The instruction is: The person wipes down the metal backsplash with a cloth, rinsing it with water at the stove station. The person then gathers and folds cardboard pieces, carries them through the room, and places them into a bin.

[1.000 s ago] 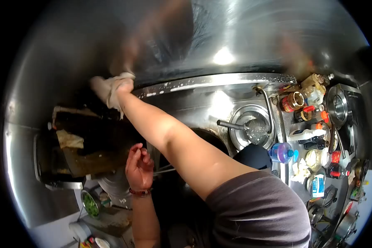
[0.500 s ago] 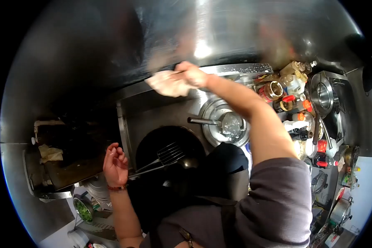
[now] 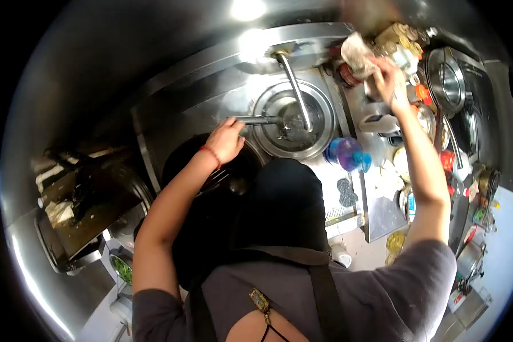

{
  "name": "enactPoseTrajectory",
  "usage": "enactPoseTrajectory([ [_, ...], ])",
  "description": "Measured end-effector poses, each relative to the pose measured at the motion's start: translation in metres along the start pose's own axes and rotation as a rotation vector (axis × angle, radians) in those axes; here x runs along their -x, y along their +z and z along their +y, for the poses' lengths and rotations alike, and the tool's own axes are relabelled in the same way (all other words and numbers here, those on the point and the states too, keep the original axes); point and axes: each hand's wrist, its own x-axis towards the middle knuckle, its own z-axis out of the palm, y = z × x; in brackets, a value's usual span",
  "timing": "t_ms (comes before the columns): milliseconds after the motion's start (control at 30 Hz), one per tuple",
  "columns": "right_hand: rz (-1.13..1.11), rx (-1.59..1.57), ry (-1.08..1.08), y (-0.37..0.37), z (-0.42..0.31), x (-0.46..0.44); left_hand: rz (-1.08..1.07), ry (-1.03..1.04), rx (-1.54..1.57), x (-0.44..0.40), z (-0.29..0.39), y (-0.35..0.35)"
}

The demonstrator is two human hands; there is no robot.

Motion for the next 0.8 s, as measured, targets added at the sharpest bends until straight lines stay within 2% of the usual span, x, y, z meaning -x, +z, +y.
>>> enactPoseTrajectory([
  [67,-0.074,-0.180,0.195,-0.038,-0.062,0.052,0.104,0.003,-0.447,-0.047,-0.024,0.067],
  [100,-0.065,-0.254,0.159,-0.045,-0.077,0.086,-0.010,-0.060,-0.578,-0.066,-0.031,0.084],
  [133,-0.191,-0.229,0.220,-0.058,-0.099,0.119,-0.291,-0.188,-0.551,-0.085,-0.023,0.078],
  [167,-0.206,-0.510,0.409,-0.052,-0.111,0.160,-0.312,-0.272,-0.542,-0.097,-0.025,0.088],
  [233,-0.296,-0.547,0.600,-0.039,-0.133,0.218,-0.578,-0.149,-0.515,-0.110,-0.041,0.101],
  [267,-0.281,-0.491,0.672,-0.020,-0.128,0.254,-0.598,-0.116,-0.380,-0.106,-0.054,0.122],
  [300,-0.268,-0.437,0.746,0.005,-0.121,0.292,-0.833,-0.337,0.002,-0.100,-0.018,0.091],
  [367,-0.196,-0.376,0.841,0.057,-0.106,0.347,-0.742,-0.428,0.304,-0.082,-0.021,0.097],
  [433,-0.248,-0.306,1.017,0.114,-0.090,0.385,-0.731,-0.428,0.375,-0.064,-0.025,0.094],
  [500,-0.034,-0.185,0.700,0.144,-0.085,0.385,-0.741,-0.425,0.452,-0.049,-0.023,0.091],
  [567,-0.058,-0.046,0.704,0.181,-0.081,0.387,-0.650,-0.378,0.529,-0.049,-0.014,0.076],
  [633,-0.001,0.027,0.584,0.211,-0.067,0.385,-0.674,-0.356,0.486,-0.043,0.000,0.053],
  [700,0.006,-0.060,0.638,0.244,-0.043,0.392,-0.683,-0.352,0.447,-0.037,0.009,0.038],
  [733,0.006,-0.180,0.867,0.257,-0.038,0.394,-0.695,-0.319,0.434,-0.033,0.011,0.032],
  [800,0.020,-0.301,1.098,0.269,-0.037,0.401,-0.726,-0.279,0.402,-0.025,0.016,0.022],
])
